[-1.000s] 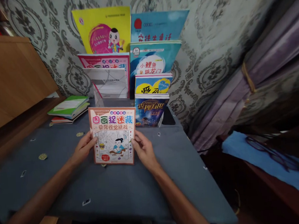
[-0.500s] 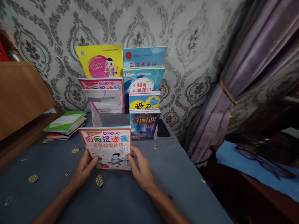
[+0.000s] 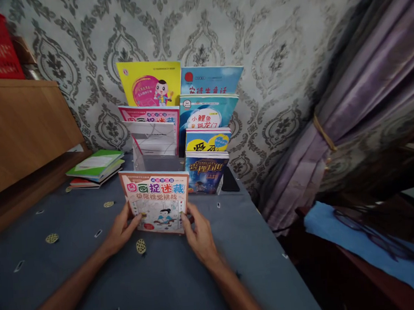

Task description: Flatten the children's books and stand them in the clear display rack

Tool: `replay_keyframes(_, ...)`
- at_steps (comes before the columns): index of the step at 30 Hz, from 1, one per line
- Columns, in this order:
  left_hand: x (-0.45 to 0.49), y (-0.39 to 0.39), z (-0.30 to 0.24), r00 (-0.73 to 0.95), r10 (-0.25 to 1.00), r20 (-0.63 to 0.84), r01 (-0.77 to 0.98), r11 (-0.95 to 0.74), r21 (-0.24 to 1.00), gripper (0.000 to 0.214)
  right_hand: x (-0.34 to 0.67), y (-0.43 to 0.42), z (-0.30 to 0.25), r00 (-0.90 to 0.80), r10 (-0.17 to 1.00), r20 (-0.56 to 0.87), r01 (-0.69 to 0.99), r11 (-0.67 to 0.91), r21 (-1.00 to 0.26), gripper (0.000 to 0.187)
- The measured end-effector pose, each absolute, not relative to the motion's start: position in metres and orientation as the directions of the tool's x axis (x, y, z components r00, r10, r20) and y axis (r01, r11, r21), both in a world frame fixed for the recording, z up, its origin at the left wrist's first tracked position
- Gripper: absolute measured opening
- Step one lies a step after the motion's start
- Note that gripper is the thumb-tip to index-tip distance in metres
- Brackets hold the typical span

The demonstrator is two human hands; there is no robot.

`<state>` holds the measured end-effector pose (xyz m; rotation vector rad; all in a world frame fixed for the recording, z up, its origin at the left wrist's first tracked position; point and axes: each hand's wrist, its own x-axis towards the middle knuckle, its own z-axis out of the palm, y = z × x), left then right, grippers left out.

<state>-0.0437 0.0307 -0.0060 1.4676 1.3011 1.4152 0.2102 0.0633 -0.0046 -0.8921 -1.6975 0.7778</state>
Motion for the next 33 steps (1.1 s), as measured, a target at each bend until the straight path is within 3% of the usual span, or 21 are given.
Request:
replay_keyframes(5,-0.046,0.032,-0.011,-0.099,0.94,0.328,0.186,-0.306,0.934,0.049,0.209,0.064,-0.007,-0.201,0.838,0.507,0.219,0.543,-0.811,0.033)
replay_keyframes(10,-0.047,0.033,-0.012,-0.083,0.947,0.31,0.464,-0.238,0.853,0.044,0.207,0.066,-0.005,-0.208,0.815,0.541,0.273,0.579,-0.768,0.033)
replay_keyframes(13,-0.047,0.034,-0.011,-0.057,0.943,0.327,0.546,-0.244,0.802,0.036,0.204,0.07,-0.004,-0.201,0.811,0.55,0.275,0.585,-0.763,0.033)
replay_keyframes(22,-0.06,0.063,-0.002,-0.097,0.92,0.38,0.488,-0.289,0.824,0.042,0.188,0.095,0.013,-0.214,0.809,0.548,0.301,0.588,-0.751,0.034)
replay_keyframes(33,-0.083,0.11,0.046,-0.072,0.893,0.444,0.48,-0.359,0.8,0.034,0.167,0.145,0.052,-0.23,0.782,0.579,0.24,0.622,-0.745,0.03)
